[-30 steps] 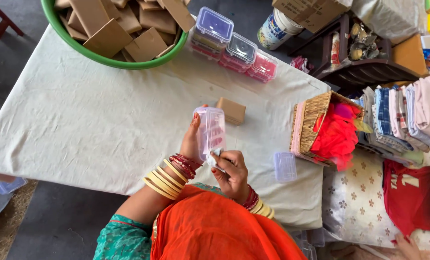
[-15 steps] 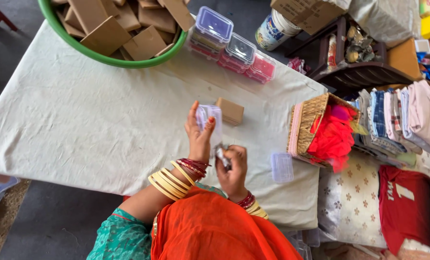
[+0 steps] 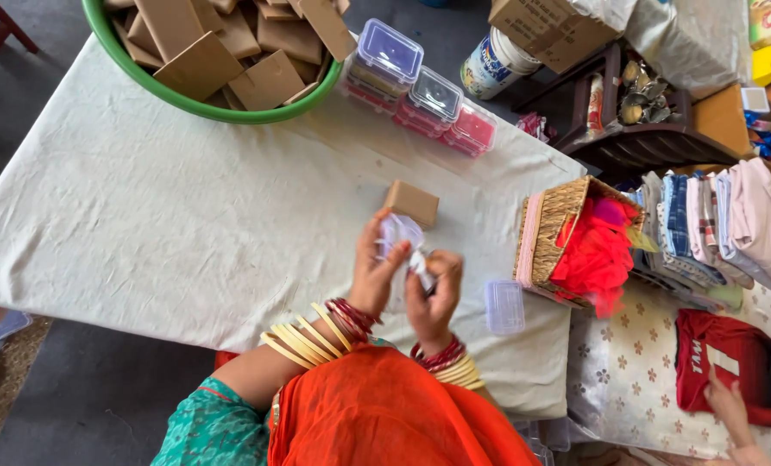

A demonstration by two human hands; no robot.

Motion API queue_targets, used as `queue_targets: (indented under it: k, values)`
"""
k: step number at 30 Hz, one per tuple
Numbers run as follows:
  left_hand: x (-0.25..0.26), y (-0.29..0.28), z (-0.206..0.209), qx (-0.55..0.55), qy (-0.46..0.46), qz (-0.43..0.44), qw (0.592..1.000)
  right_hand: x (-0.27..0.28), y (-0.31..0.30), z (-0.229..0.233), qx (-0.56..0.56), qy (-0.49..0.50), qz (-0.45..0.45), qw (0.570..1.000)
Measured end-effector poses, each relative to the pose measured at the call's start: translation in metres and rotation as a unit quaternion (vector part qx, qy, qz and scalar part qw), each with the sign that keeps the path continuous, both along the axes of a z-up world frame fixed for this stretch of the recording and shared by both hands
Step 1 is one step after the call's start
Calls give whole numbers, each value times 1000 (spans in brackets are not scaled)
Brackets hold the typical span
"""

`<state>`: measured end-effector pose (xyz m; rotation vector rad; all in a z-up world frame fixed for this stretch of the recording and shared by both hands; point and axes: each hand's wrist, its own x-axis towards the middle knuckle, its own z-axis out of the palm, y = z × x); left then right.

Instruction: The recorder is shown packing small square brown items, likely soaps or stationary, into clear plastic containers and wrapping them in pink tissue paper.

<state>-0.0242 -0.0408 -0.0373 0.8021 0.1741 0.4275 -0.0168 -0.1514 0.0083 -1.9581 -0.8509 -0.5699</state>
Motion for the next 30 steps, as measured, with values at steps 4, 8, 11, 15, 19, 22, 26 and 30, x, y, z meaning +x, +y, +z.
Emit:
queue_targets:
  k: [4,8,11,15,19,22,26,30]
  values:
    - [-21,0,17,140,-30,-48,989,13,-1,41,72,105,-17,992]
    - [-26,26,30,313,-136,14,940,-8,-4,55,39,65,15,997]
    - [-29,38,31,355,-187,5,916,-7,-11,59,2,-6,26,1000]
    - [-30,44,31,399,-286,-97,866,17,-27,63,58,131,39,989]
    - [-26,30,12,333,-281,-148,888,25,-32,26,243,340,87,905]
    - [-22,26,17,-33,-221,-244,944,22,-36,-14,353,447,139,810]
    - [-14,35,41,-291,-162,-181,925,1,-17,-16,397,456,129,786]
    - [-2,32,42,-356,-54,-69,930,-16,-7,-11,265,254,33,930]
